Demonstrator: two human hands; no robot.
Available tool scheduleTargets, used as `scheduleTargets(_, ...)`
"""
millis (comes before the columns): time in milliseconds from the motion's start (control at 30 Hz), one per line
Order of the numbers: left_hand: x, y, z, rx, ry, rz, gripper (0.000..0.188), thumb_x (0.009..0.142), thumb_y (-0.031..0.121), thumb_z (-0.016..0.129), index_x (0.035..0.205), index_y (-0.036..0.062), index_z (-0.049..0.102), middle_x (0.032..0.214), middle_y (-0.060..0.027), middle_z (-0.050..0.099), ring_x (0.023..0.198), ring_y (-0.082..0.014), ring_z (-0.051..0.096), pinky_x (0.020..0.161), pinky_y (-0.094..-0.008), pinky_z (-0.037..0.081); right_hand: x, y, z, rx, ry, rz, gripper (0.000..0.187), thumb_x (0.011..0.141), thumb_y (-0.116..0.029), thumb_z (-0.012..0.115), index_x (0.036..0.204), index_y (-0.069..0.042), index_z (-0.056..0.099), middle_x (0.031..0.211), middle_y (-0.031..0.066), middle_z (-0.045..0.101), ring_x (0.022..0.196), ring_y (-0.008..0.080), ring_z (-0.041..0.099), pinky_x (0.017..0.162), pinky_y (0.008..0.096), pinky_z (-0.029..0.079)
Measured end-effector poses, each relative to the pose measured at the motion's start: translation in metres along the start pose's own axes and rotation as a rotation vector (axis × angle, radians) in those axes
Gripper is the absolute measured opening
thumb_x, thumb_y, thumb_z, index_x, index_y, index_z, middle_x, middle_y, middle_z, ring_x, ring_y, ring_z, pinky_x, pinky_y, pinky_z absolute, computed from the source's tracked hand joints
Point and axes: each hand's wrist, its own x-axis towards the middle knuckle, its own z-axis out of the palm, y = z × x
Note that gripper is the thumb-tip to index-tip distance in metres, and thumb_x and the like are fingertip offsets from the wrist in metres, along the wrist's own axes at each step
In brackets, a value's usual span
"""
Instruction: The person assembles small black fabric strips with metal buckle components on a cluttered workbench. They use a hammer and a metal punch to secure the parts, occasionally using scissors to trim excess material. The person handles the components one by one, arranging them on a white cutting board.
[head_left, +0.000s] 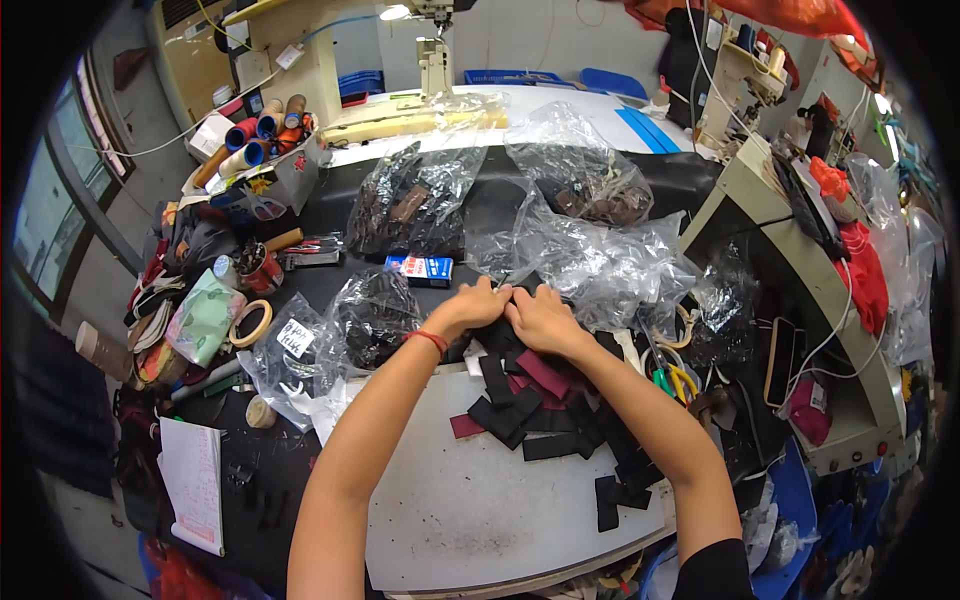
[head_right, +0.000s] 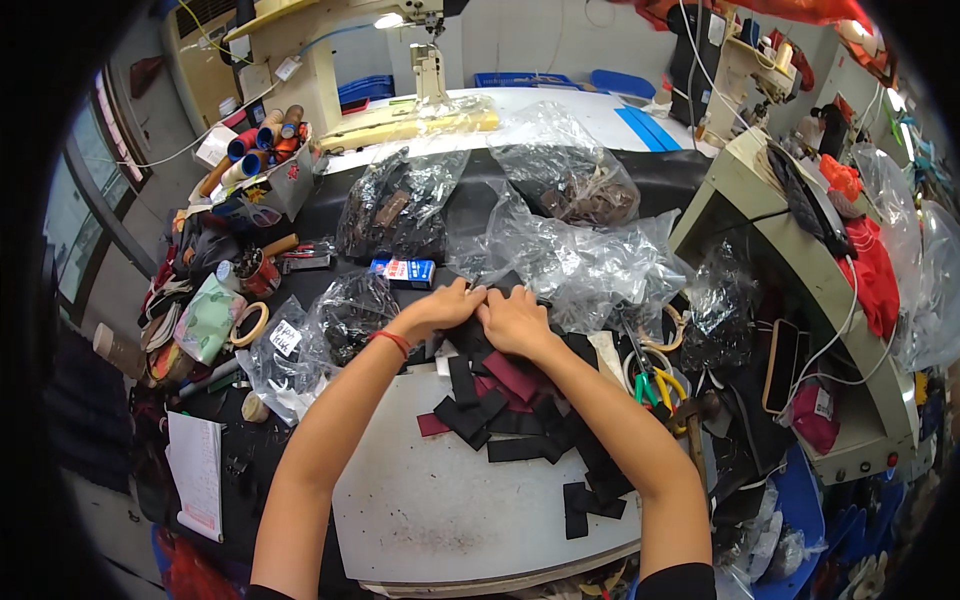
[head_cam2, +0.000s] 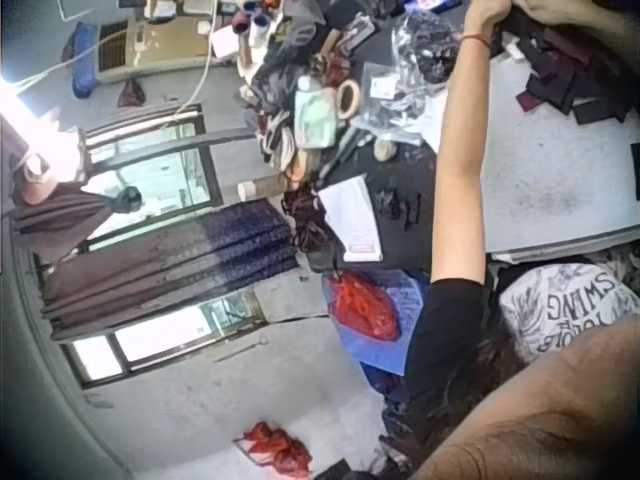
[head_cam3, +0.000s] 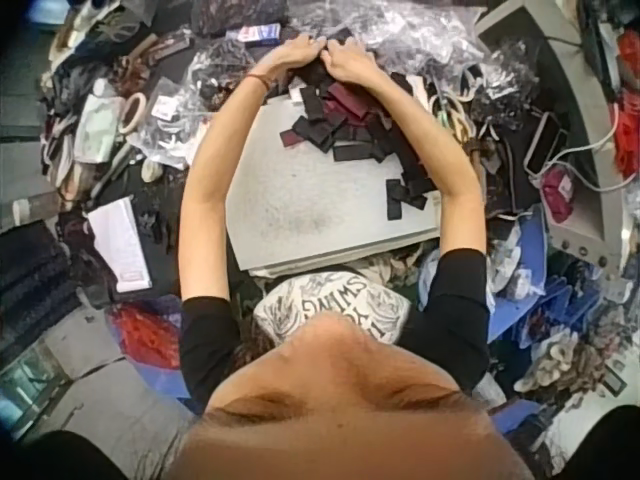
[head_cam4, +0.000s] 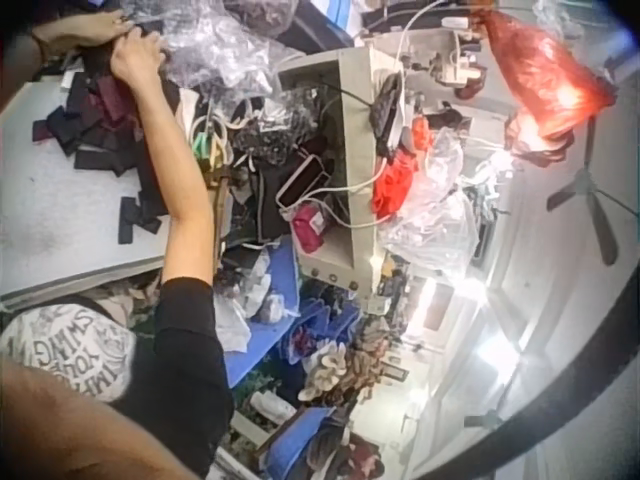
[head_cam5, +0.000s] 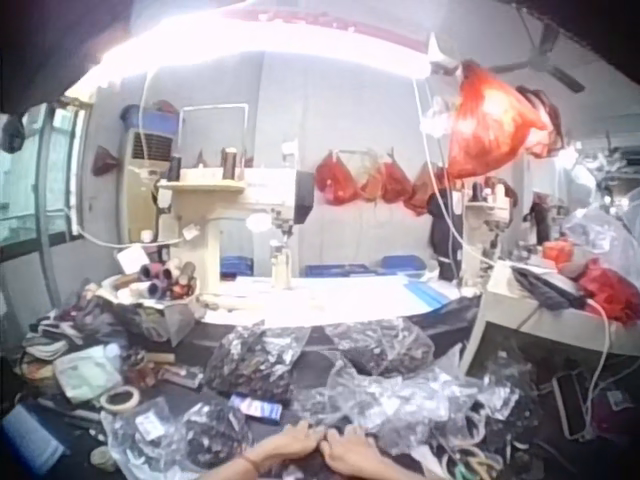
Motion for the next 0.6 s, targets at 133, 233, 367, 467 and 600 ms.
scheduleTargets(133, -0.044, 0.01, -0.011, -0.217, 0.192, 0.063, 0.054, 0.096, 0.047, 0.042, 0.122, 0.0006, 0.049, 0.117, -0.0289, 0.058, 0.111, -0.0393, 0.056, 0.091, -0.0393, 0.044, -0.014, -0.022, -0.026, 0.191, 0.053, -0.138, 0.031, 0.096, -0.032, 0.043, 0.109, -0.007, 0.056, 0.097, 0.0161, 0.058, 0.091, 0.0348, 0.058, 0.077, 0.0509, 0.039)
scheduleTargets(233, -0.113, 0.008, -0.019, -0.165, 0.342, 0.199, 0.041, 0.099, 0.038, 0.044, 0.116, 0.001, 0.05, 0.108, -0.0257, 0.06, 0.104, -0.0405, 0.056, 0.088, -0.0408, 0.044, -0.052, -0.064, -0.042, 0.239, 0.259, -0.277, 0.028, 0.094, -0.025, 0.049, 0.115, -0.007, 0.056, 0.096, 0.0125, 0.056, 0.092, 0.0296, 0.055, 0.077, 0.0463, 0.037)
scheduleTargets(367, -0.179, -0.008, 0.007, -0.161, 0.435, 0.217, 0.039, 0.099, 0.029, 0.045, 0.125, 0.0002, 0.046, 0.119, -0.0236, 0.052, 0.102, -0.0388, 0.054, 0.09, -0.0408, 0.042, -0.101, -0.08, -0.026, 0.083, 0.29, -0.358, 0.042, 0.091, -0.022, 0.056, 0.129, -0.006, 0.049, 0.125, 0.0195, 0.048, 0.119, 0.0334, 0.045, 0.098, 0.0501, 0.033)
scheduleTargets(467, -0.204, -0.044, 0.028, 0.186, 0.67, 0.332, 0.035, 0.097, 0.021, 0.05, 0.126, 0.0024, 0.049, 0.122, -0.0186, 0.053, 0.11, -0.0351, 0.051, 0.094, -0.0403, 0.041, -0.129, -0.094, -0.031, 0.018, 0.325, -0.299, 0.045, 0.091, -0.021, 0.057, 0.133, -0.006, 0.046, 0.132, 0.0231, 0.043, 0.126, 0.0369, 0.039, 0.102, 0.0519, 0.029)
scheduleTargets(600, -0.23, -0.066, 0.029, 0.108, 0.696, 0.455, 0.028, 0.094, 0.012, 0.053, 0.12, 0.0021, 0.055, 0.121, -0.0165, 0.054, 0.113, -0.0339, 0.05, 0.094, -0.0412, 0.041, -0.196, -0.105, -0.031, 0.131, 0.415, -0.408, 0.048, 0.081, -0.022, 0.069, 0.125, -0.008, 0.056, 0.131, 0.0201, 0.045, 0.119, 0.0334, 0.044, 0.094, 0.0452, 0.036)
